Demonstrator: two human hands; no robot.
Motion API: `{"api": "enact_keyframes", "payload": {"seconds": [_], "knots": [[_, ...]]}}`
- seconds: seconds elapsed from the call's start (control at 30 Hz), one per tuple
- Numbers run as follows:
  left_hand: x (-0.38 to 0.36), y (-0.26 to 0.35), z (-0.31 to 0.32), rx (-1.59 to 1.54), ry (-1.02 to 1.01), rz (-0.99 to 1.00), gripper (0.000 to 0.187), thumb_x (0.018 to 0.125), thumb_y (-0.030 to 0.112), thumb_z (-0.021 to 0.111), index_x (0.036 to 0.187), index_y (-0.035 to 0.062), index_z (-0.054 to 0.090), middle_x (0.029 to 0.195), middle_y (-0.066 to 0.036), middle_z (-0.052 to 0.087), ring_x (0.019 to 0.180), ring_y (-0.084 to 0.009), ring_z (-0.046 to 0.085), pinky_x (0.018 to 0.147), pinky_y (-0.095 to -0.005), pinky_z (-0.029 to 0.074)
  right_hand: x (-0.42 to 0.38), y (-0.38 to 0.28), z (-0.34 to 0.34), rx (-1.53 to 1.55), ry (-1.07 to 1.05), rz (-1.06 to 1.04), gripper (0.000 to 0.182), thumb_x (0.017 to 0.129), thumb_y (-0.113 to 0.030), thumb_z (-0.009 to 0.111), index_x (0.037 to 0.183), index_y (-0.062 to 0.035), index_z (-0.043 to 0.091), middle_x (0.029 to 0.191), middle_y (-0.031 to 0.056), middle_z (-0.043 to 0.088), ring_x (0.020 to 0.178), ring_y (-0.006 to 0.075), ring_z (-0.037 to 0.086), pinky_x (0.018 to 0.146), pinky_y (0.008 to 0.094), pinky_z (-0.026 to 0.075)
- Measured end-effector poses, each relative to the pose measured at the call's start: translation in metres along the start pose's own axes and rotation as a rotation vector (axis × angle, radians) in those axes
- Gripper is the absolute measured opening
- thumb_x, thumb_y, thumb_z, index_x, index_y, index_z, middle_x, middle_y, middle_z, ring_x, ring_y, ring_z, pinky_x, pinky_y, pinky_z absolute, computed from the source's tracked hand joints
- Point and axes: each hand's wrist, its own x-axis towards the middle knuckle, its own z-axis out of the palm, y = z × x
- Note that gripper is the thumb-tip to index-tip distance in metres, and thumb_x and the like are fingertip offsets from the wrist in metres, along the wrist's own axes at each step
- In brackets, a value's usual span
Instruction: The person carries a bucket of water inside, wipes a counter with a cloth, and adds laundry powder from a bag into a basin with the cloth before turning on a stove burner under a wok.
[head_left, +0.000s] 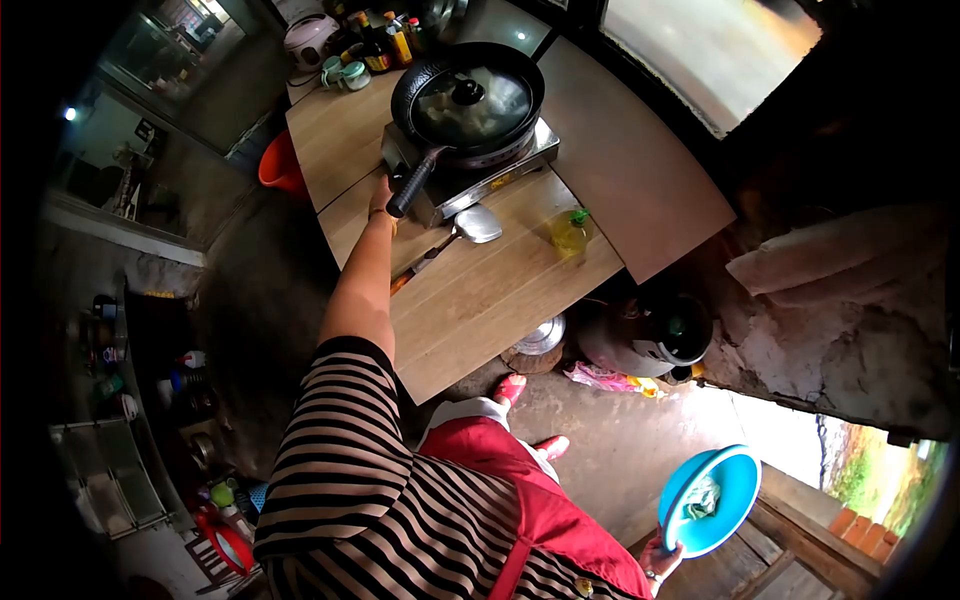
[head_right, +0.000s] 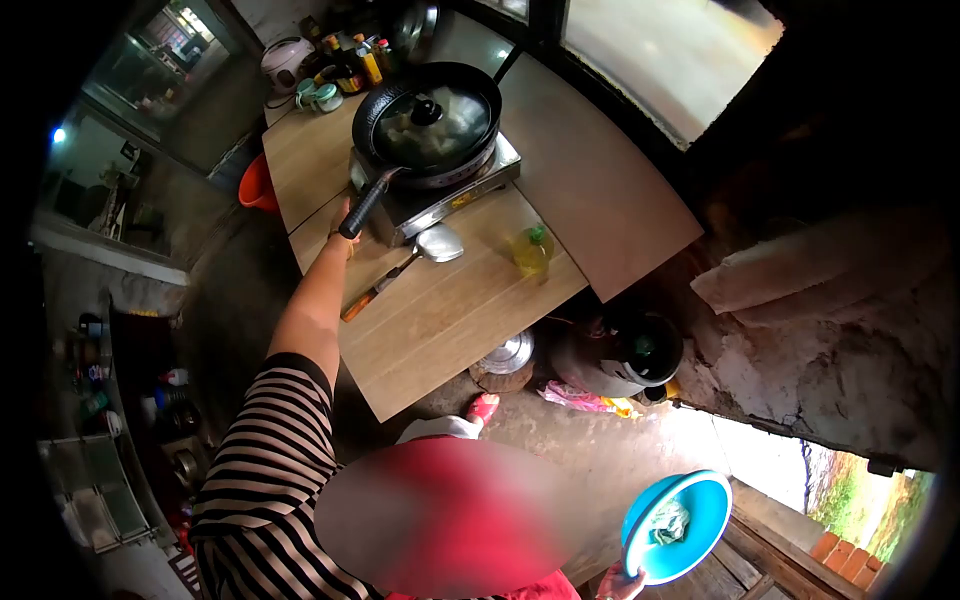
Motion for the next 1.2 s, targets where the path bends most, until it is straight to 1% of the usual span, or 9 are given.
{"api": "enact_keyframes", "payload": {"seconds": [0.1, 0.2, 0.37, 0.5, 0.6, 0.83, 0.93, 1.13, 1.2], "knots": [[-0.025, 0.042, -0.006, 0.056, -0.051, 0.088, 0.052, 0.075, 0.029, 0.058, 0.12, 0.0076, 0.044, 0.114, -0.019, 0.053, 0.104, -0.0326, 0.052, 0.084, -0.0398, 0.042, 0.012, 0.0, -0.025, 0.049, -0.101, 0.048, 0.048, 0.07, -0.018, 0.062, 0.113, -0.0042, 0.045, 0.096, 0.0118, 0.06, 0.08, 0.0205, 0.059, 0.053, 0.0228, 0.05], [-0.056, 0.08, -0.015, 0.203, -0.08, 0.221, 0.045, 0.073, 0.027, 0.059, 0.112, 0.0055, 0.05, 0.111, -0.019, 0.055, 0.101, -0.0335, 0.053, 0.081, -0.0399, 0.043, 0.007, 0.011, -0.028, 0.041, 0.07, -0.068, 0.041, 0.069, -0.019, 0.063, 0.106, -0.0047, 0.049, 0.09, 0.0103, 0.061, 0.069, 0.0181, 0.058, 0.054, 0.0243, 0.049], [0.062, -0.015, 0.004, 0.281, -0.115, 0.184, 0.039, 0.073, 0.024, 0.06, 0.107, 0.0061, 0.052, 0.1, -0.019, 0.058, 0.094, -0.036, 0.055, 0.078, -0.0417, 0.044, 0.005, 0.02, -0.03, 0.016, 0.073, -0.013, 0.041, 0.069, -0.02, 0.063, 0.106, -0.0055, 0.049, 0.088, 0.0092, 0.061, 0.068, 0.0178, 0.058, 0.054, 0.0243, 0.048], [0.074, -0.022, 0.001, 0.445, -0.13, 0.308, 0.038, 0.074, 0.023, 0.059, 0.109, 0.0096, 0.052, 0.099, -0.019, 0.059, 0.095, -0.0384, 0.054, 0.078, -0.0436, 0.045, 0.011, 0.026, -0.028, 0.054, 0.094, 0.016, 0.042, 0.069, -0.019, 0.062, 0.106, -0.0058, 0.049, 0.091, 0.0105, 0.06, 0.068, 0.0185, 0.058, 0.054, 0.0242, 0.048], [-0.002, 0.047, 0.0, 0.549, 0.162, 0.157, 0.036, 0.076, 0.021, 0.056, 0.11, 0.0111, 0.051, 0.103, -0.017, 0.059, 0.098, -0.0376, 0.054, 0.078, -0.0438, 0.045, 0.004, 0.027, -0.008, 0.074, 0.096, 0.045, 0.044, 0.069, -0.018, 0.062, 0.108, -0.0045, 0.048, 0.097, 0.0136, 0.058, 0.07, 0.0191, 0.059, 0.054, 0.0237, 0.049], [0.018, 0.049, -0.001, 0.676, -0.013, 0.032, 0.035, 0.08, 0.02, 0.054, 0.113, 0.0118, 0.049, 0.11, -0.018, 0.056, 0.102, -0.0354, 0.052, 0.08, -0.0436, 0.044, 0.014, 0.021, -0.015, 0.024, -0.033, 0.192, 0.053, 0.07, -0.022, 0.06, 0.116, -0.0029, 0.043, 0.11, 0.0184, 0.053, 0.082, 0.0206, 0.058, 0.055, 0.0227, 0.048], [0.046, 0.029, 0.003, 0.635, -0.051, -0.042, 0.034, 0.081, 0.02, 0.053, 0.113, 0.012, 0.05, 0.111, -0.017, 0.055, 0.103, -0.0351, 0.052, 0.081, -0.0435, 0.044, -0.003, 0.029, 0.042, -0.038, 0.18, 0.091, 0.054, 0.071, -0.023, 0.059, 0.118, -0.003, 0.042, 0.11, 0.0184, 0.054, 0.084, 0.0212, 0.058, 0.055, 0.0228, 0.048], [0.064, 0.013, -0.001, 0.668, -0.098, 0.115, 0.028, 0.081, 0.018, 0.052, 0.107, 0.0116, 0.054, 0.107, -0.015, 0.058, 0.099, -0.0359, 0.054, 0.08, -0.0434, 0.045, 0.016, 0.036, -0.001, 0.005, 0.146, 0.043, 0.054, 0.071, -0.022, 0.059, 0.118, -0.004, 0.041, 0.108, 0.0163, 0.056, 0.087, 0.023, 0.058, 0.054, 0.0229, 0.048], [0.103, -0.021, -0.002, 0.582, -0.1, 0.091, 0.027, 0.081, 0.02, 0.051, 0.106, 0.0124, 0.055, 0.104, -0.015, 0.058, 0.097, -0.0363, 0.055, 0.078, -0.0441, 0.046, 0.004, 0.026, 0.039, -0.001, 0.211, 0.127, 0.053, 0.071, -0.022, 0.059, 0.118, -0.0045, 0.042, 0.107, 0.0154, 0.056, 0.085, 0.0229, 0.058, 0.054, 0.0229, 0.048]]}}
